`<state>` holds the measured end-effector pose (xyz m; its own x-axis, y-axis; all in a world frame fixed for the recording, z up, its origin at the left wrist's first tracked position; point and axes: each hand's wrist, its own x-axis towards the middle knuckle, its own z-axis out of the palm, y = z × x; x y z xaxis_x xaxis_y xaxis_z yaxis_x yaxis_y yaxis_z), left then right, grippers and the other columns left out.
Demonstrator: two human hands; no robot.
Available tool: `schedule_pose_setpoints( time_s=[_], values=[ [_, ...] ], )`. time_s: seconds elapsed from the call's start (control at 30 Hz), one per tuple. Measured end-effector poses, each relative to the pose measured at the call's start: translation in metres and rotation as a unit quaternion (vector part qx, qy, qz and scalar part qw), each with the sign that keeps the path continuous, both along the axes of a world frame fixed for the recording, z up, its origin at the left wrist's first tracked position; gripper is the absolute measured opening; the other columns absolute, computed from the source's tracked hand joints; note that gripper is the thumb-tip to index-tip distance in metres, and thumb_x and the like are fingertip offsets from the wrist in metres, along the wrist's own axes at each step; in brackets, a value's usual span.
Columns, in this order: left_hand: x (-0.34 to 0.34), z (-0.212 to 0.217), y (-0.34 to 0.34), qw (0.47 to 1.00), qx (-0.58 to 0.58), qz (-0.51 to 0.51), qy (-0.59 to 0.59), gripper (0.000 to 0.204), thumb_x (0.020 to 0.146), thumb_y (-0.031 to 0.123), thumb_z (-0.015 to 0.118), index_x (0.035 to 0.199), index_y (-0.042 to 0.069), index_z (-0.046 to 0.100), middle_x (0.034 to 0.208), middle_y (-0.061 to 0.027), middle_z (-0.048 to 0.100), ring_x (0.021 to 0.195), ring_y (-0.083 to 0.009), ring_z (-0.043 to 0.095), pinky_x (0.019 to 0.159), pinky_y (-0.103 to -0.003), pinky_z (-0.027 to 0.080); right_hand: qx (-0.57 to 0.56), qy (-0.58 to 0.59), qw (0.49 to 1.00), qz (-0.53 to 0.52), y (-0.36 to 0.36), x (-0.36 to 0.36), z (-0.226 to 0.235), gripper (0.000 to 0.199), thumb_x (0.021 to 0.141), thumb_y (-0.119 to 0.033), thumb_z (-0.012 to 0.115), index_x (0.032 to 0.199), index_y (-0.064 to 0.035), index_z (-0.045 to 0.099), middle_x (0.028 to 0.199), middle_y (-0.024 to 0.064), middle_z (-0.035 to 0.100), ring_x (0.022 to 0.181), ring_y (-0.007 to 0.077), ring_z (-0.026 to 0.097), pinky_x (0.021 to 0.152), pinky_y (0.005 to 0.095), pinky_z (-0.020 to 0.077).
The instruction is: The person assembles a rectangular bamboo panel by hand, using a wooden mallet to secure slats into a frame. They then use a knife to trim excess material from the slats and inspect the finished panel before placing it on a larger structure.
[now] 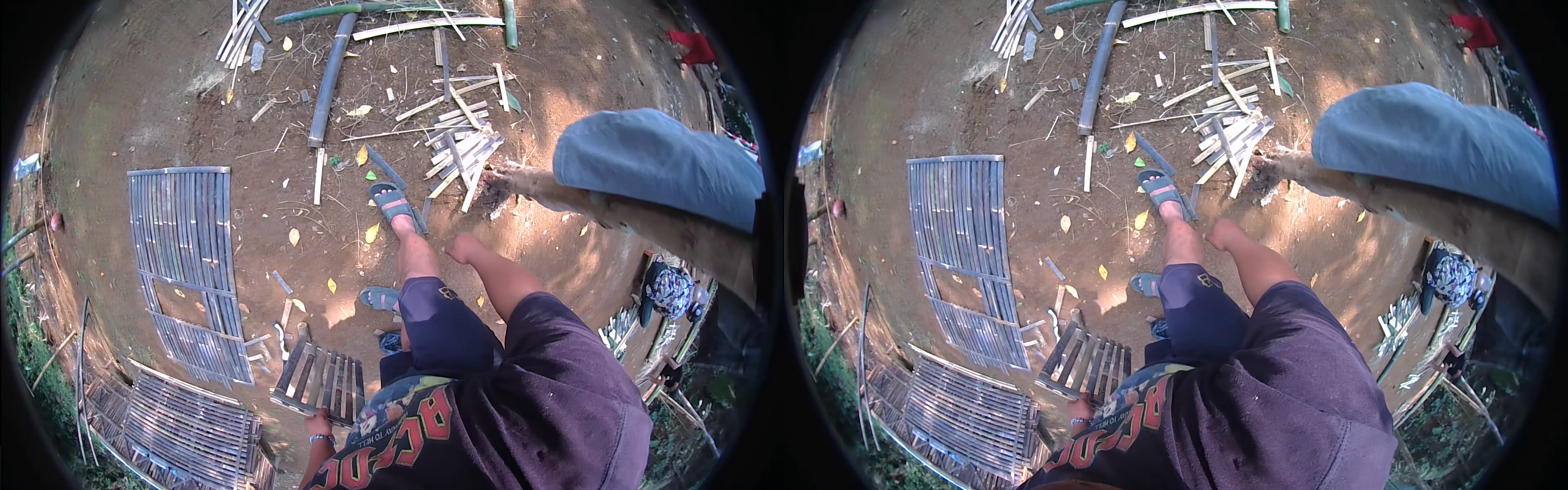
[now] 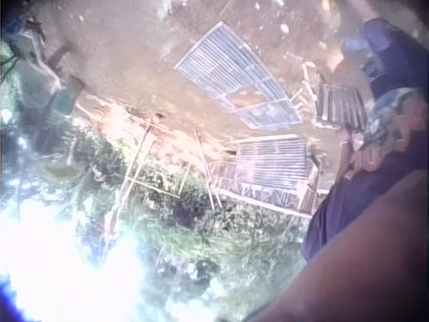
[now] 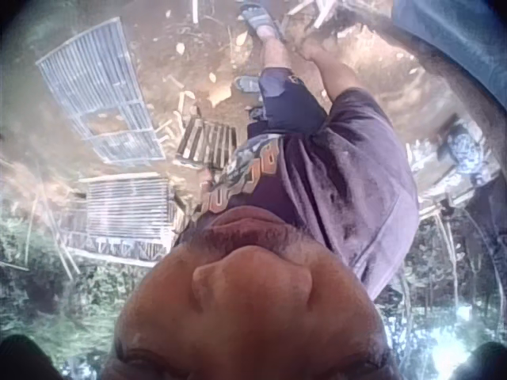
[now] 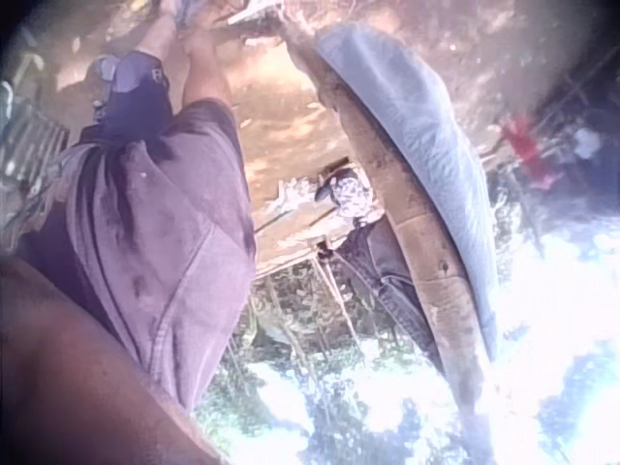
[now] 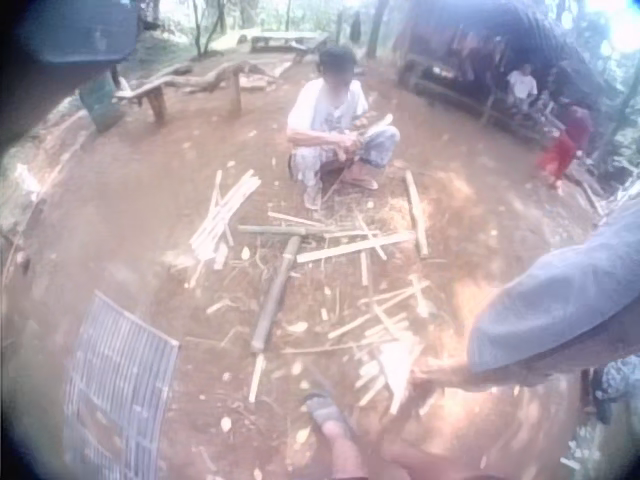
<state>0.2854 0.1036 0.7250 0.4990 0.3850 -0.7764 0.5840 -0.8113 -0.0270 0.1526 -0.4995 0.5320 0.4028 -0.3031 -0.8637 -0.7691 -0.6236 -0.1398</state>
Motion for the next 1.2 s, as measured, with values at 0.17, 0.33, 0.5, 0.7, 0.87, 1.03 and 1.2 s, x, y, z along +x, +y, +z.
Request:
schedule_pose_setpoints(
  time_s=[0.17, 0.33, 0.5, 0.7, 0.87, 1.03, 1.2],
  values=[
    [0.003, -0.031, -0.051, 0.995, -0.088, 0.052, 0.015, 0.041, 0.082, 0.003, 0.07, 0.119, -0.004, 0.055, 0.094, -0.0114, 0.069, 0.081, -0.0213, 0.067, 0.077, -0.035, 0.054, -0.023, -0.097, 0.992, -0.077, -0.099, 0.122, -0.105, 0.051, 0.091, -0.042, 0.062, 0.128, -0.006, 0.064, 0.123, 0.0229, 0.065, 0.115, 0.0386, 0.062, 0.098, 0.0442, 0.0503],
    [0.004, -0.056, -0.11, 0.994, -0.086, -0.001, 0.061, 0.04, 0.083, 0.006, 0.07, 0.119, -0.003, 0.055, 0.105, -0.0125, 0.067, 0.095, -0.0192, 0.065, 0.085, -0.033, 0.052, -0.023, 0.008, 0.998, -0.06, -0.211, 0.27, -0.171, 0.049, 0.095, -0.022, 0.053, 0.14, -0.0041, 0.052, 0.137, 0.0223, 0.059, 0.127, 0.0333, 0.058, 0.105, 0.0435, 0.0482],
    [0.023, -0.085, -0.181, 0.992, -0.109, 0.018, 0.052, 0.033, 0.085, 0.007, 0.073, 0.112, -0.003, 0.059, 0.098, -0.0105, 0.066, 0.088, -0.0199, 0.065, 0.079, -0.035, 0.053, -0.124, 0.028, 0.979, -0.16, -0.275, 0.322, -0.254, 0.062, 0.1, -0.044, 0.052, 0.149, -0.0083, 0.042, 0.143, 0.0178, 0.056, 0.131, 0.0327, 0.055, 0.109, 0.0433, 0.0447],
    [0.036, -0.09, -0.198, 0.991, -0.114, -0.001, 0.064, 0.032, 0.086, 0.006, 0.072, 0.113, -0.002, 0.055, 0.1, -0.0107, 0.063, 0.089, -0.0201, 0.064, 0.081, -0.035, 0.053, -0.193, -0.025, 0.951, -0.242, -0.262, 0.289, -0.259, 0.058, 0.097, -0.042, 0.059, 0.137, -0.0018, 0.051, 0.128, 0.0214, 0.065, 0.121, 0.034, 0.061, 0.101, 0.0448, 0.0496],
    [0.049, -0.077, -0.208, 0.992, -0.11, -0.008, 0.058, 0.03, 0.088, 0.004, 0.07, 0.112, -0.002, 0.053, 0.099, -0.0105, 0.062, 0.09, -0.0199, 0.064, 0.081, -0.035, 0.053, -0.242, -0.216, 0.744, -0.584, -0.204, 0.226, -0.268, 0.04, 0.091, -0.012, 0.068, 0.124, -0.0005, 0.049, 0.098, 0.02, 0.07, 0.089, 0.0322, 0.069, 0.078, 0.0401, 0.0556],
    [0.064, -0.061, -0.22, 0.991, -0.134, 0.019, 0.004, 0.028, 0.09, 0.006, 0.07, 0.111, -0.001, 0.053, 0.098, -0.0094, 0.062, 0.085, -0.018, 0.062, 0.078, -0.034, 0.052, 0.006, -0.251, 0.538, -0.804, -0.177, 0.195, -0.238, 0.048, 0.094, -0.001, 0.064, 0.137, -0.0017, 0.042, 0.115, 0.0134, 0.061, 0.095, 0.0227, 0.065, 0.08, 0.038, 0.0569],
    [0.077, -0.055, -0.212, 0.991, -0.136, -0.008, -0.001, 0.027, 0.09, 0.008, 0.071, 0.109, -0.001, 0.054, 0.099, -0.009, 0.063, 0.085, -0.0166, 0.061, 0.077, -0.033, 0.051, 0.089, -0.247, 0.525, -0.81, -0.166, 0.172, -0.214, 0.052, 0.096, -0.004, 0.063, 0.142, -0.0029, 0.038, 0.112, 0.0109, 0.061, 0.093, 0.0215, 0.065, 0.08, 0.0379, 0.0564]
  ],
)
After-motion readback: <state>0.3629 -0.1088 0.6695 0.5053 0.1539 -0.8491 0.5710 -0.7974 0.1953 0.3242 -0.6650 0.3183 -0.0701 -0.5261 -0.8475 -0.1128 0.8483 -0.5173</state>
